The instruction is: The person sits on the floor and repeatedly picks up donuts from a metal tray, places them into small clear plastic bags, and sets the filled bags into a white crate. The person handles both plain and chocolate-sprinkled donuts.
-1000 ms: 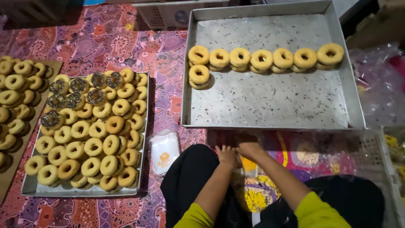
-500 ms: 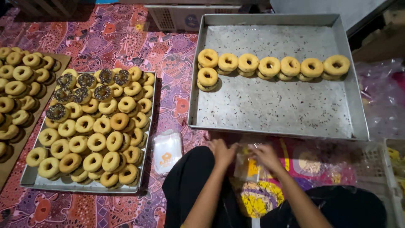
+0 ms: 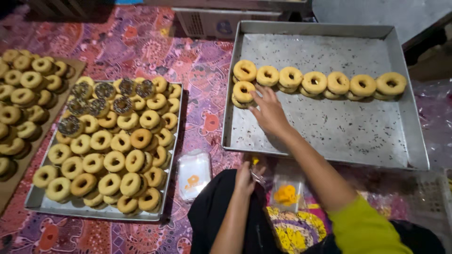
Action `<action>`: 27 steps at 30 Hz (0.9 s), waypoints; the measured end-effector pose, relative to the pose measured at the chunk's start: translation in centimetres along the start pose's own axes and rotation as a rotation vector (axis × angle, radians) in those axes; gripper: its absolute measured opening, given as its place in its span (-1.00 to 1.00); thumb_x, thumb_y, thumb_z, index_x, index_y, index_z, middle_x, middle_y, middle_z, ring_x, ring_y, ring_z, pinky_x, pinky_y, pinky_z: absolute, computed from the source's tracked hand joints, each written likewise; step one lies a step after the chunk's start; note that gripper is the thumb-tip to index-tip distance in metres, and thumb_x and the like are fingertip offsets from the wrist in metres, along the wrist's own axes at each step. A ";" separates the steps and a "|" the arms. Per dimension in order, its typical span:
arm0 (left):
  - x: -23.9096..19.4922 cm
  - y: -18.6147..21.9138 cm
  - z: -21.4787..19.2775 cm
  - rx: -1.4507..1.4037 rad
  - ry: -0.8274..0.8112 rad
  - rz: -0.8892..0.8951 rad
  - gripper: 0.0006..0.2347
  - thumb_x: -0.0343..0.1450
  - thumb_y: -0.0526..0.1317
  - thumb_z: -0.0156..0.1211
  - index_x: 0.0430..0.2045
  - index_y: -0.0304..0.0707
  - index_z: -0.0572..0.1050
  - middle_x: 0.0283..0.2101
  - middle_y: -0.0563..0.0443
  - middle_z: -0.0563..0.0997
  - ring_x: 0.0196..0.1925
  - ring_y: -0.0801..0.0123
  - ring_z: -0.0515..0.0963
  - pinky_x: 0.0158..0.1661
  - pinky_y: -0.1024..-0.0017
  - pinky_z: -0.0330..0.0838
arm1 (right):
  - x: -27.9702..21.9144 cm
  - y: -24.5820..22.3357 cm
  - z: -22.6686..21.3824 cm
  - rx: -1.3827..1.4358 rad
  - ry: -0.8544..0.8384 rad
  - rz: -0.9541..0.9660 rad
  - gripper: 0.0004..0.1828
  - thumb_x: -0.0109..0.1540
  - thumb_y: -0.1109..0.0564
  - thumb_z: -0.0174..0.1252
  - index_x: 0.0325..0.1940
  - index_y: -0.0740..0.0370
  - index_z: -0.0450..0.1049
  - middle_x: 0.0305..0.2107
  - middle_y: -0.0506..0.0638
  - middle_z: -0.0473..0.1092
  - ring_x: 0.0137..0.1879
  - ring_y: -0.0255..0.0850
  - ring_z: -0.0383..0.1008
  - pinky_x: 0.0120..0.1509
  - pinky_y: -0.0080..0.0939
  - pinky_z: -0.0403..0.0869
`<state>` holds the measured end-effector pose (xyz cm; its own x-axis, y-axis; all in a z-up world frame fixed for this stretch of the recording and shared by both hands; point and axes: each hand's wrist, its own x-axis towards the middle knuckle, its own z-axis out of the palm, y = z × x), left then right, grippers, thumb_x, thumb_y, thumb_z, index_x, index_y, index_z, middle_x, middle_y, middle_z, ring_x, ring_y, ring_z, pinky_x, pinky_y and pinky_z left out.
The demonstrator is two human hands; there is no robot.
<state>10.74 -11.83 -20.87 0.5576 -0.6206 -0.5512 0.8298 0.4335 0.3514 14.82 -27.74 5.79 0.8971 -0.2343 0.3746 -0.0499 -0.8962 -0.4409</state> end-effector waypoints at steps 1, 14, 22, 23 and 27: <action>0.2 -0.3 -0.2 0.047 0.002 -0.004 -0.73 0.52 -0.22 -0.08 0.04 -0.35 0.45 -0.06 -0.14 0.63 -0.07 0.08 0.68 -0.11 0.09 0.68 | 2.6 0.1 1.3 -0.099 -0.070 0.034 -0.36 0.22 0.00 0.23 0.36 0.26 0.37 0.38 0.21 0.14 0.51 0.26 -0.04 0.49 0.26 0.04; -0.7 -1.1 0.9 0.312 -0.273 -0.137 -0.66 0.56 -0.12 -0.06 0.03 -0.46 0.48 -0.01 -0.21 0.66 -0.04 0.03 0.66 -0.13 0.22 0.64 | -22.4 1.3 -4.6 1.818 0.294 0.949 -0.45 0.34 0.05 0.01 0.38 0.34 0.24 0.23 0.18 0.36 0.34 0.05 0.38 0.46 0.16 0.32; -10.6 -4.1 8.4 0.120 -0.334 -0.314 -0.49 0.60 0.11 -0.10 0.21 -0.39 0.42 0.10 -0.19 0.60 0.09 0.16 0.63 0.09 0.27 0.56 | -39.1 -3.3 -2.4 1.969 0.358 1.091 -0.42 0.36 0.02 -0.01 0.43 0.31 0.20 0.26 0.19 0.33 0.34 0.04 0.36 0.43 0.15 0.29; -12.0 -4.1 9.7 0.146 -0.330 -0.305 -0.48 0.59 0.13 -0.11 0.23 -0.38 0.40 0.08 -0.23 0.60 0.06 0.12 0.63 0.07 0.26 0.56 | -39.0 -3.3 -2.3 1.971 0.373 1.058 -0.42 0.36 0.02 -0.01 0.44 0.28 0.20 0.26 0.15 0.33 0.35 0.01 0.37 0.43 0.11 0.32; -18.2 -2.9 12.9 0.385 -0.376 -0.232 -0.50 0.52 -0.02 0.05 0.30 -0.32 0.21 0.10 -0.18 0.62 0.03 0.14 0.63 -0.01 0.17 0.59 | -39.2 -3.3 -4.0 1.942 0.356 0.879 -0.45 0.41 0.03 0.05 0.45 0.26 0.21 0.24 0.14 0.33 0.31 0.00 0.36 0.37 0.09 0.37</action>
<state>-1.54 -10.25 -2.13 0.2715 -0.8906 -0.3649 0.8398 0.0341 0.5418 -21.97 -17.10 -4.20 0.7893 -0.5107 -0.3408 0.3027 0.8066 -0.5077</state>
